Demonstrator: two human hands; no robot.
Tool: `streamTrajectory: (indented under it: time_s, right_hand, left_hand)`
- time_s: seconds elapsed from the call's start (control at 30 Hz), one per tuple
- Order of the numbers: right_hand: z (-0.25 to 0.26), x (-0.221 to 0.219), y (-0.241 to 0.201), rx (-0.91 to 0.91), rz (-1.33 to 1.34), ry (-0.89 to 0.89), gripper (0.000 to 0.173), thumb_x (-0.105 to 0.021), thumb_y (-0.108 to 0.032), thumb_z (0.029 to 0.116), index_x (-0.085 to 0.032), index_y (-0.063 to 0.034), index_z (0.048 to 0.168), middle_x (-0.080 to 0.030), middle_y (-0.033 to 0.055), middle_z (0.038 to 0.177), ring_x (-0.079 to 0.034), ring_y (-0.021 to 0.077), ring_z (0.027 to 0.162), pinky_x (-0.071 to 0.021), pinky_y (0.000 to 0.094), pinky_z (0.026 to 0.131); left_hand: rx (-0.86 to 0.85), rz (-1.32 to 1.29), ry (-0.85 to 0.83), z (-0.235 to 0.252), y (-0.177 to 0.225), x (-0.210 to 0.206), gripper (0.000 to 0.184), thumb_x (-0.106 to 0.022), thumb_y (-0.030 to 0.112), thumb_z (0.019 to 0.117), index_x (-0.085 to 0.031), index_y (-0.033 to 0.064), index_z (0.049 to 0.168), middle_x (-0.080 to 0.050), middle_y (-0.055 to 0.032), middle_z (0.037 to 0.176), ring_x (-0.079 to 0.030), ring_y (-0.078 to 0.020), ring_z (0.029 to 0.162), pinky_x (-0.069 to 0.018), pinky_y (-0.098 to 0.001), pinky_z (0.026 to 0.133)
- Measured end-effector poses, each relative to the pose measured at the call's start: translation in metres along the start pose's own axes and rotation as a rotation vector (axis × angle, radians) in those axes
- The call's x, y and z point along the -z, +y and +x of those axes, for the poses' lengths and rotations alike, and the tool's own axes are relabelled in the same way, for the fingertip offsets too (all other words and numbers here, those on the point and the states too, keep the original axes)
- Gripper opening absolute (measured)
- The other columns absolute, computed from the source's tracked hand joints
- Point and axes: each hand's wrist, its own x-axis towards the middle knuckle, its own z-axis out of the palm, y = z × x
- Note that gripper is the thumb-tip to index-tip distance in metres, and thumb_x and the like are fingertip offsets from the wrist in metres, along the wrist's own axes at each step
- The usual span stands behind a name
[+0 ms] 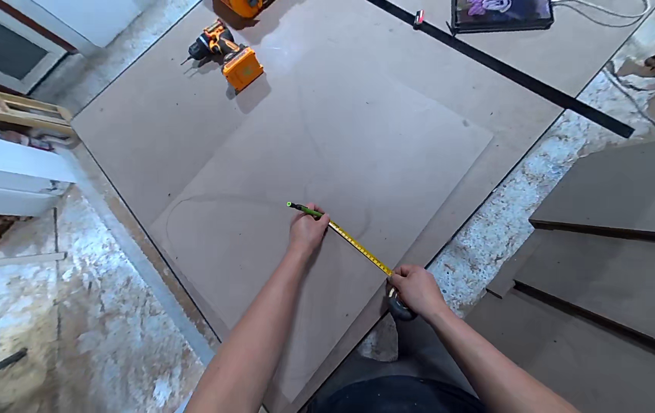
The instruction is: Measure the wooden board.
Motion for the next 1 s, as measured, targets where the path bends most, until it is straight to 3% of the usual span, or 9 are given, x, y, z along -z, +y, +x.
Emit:
streamTrajectory:
  time_s: [0.27,0.57,0.87,0.93,1.0]
  right_hand:
    - [0.073,0.131,-0.006,0.015,0.023,0.019,0.019,-0.064,-0.035,0.0959,-0.075,-0.0237,0.085,-0.07,-0.0002,0.075,-0.068,0.02,0.074,-0.0532,0.051,0.066]
    - [0.142,0.244,-0.007,0.041,0.088,0.085,0.02,-0.066,-0.033,0.0953,-0.075,-0.0223,0.081,-0.07,0.0027,0.074,-0.068,0.0237,0.073,-0.0526,0.0549,0.065]
    - [0.178,0.304,-0.007,0.079,0.093,0.171,0.021,-0.067,-0.033,0.0963,-0.074,-0.0217,0.08,-0.069,0.0046,0.071,-0.066,0.0251,0.067,-0.0512,0.0557,0.06]
    - [0.177,0.303,-0.001,0.137,0.099,0.191,0.021,-0.066,-0.033,0.0971,-0.074,-0.0224,0.081,-0.069,0.0034,0.072,-0.066,0.0243,0.068,-0.0505,0.0562,0.06]
    - [0.168,0.298,0.008,0.223,0.146,0.217,0.02,-0.065,-0.035,0.1006,-0.075,-0.0224,0.09,-0.072,0.0017,0.078,-0.069,0.023,0.071,-0.0539,0.0559,0.064]
  left_hand:
    - [-0.019,-0.044,0.009,0.082,0.129,-0.043,0.017,-0.073,0.027,0.0924,-0.072,0.0127,0.102,-0.069,-0.009,0.089,-0.067,-0.0256,0.085,-0.0545,-0.0522,0.079]
    - [-0.095,-0.036,-0.019,0.157,0.242,-0.08,0.019,-0.072,0.025,0.0919,-0.071,0.0105,0.103,-0.07,-0.0104,0.09,-0.069,-0.0256,0.084,-0.0563,-0.0515,0.078]
    - [-0.143,-0.032,-0.033,0.202,0.305,-0.104,0.022,-0.072,0.028,0.0908,-0.072,0.0117,0.105,-0.072,-0.0111,0.096,-0.07,-0.0271,0.09,-0.0565,-0.053,0.083]
    - [-0.145,-0.143,-0.021,0.204,0.299,-0.104,0.02,-0.074,0.026,0.0903,-0.072,0.0106,0.103,-0.072,-0.01,0.091,-0.07,-0.0247,0.082,-0.0583,-0.0497,0.077]
    - [-0.158,-0.275,0.03,0.188,0.275,-0.101,0.021,-0.072,0.026,0.0936,-0.07,0.0094,0.105,-0.072,-0.0089,0.086,-0.071,-0.0222,0.077,-0.0602,-0.0465,0.074]
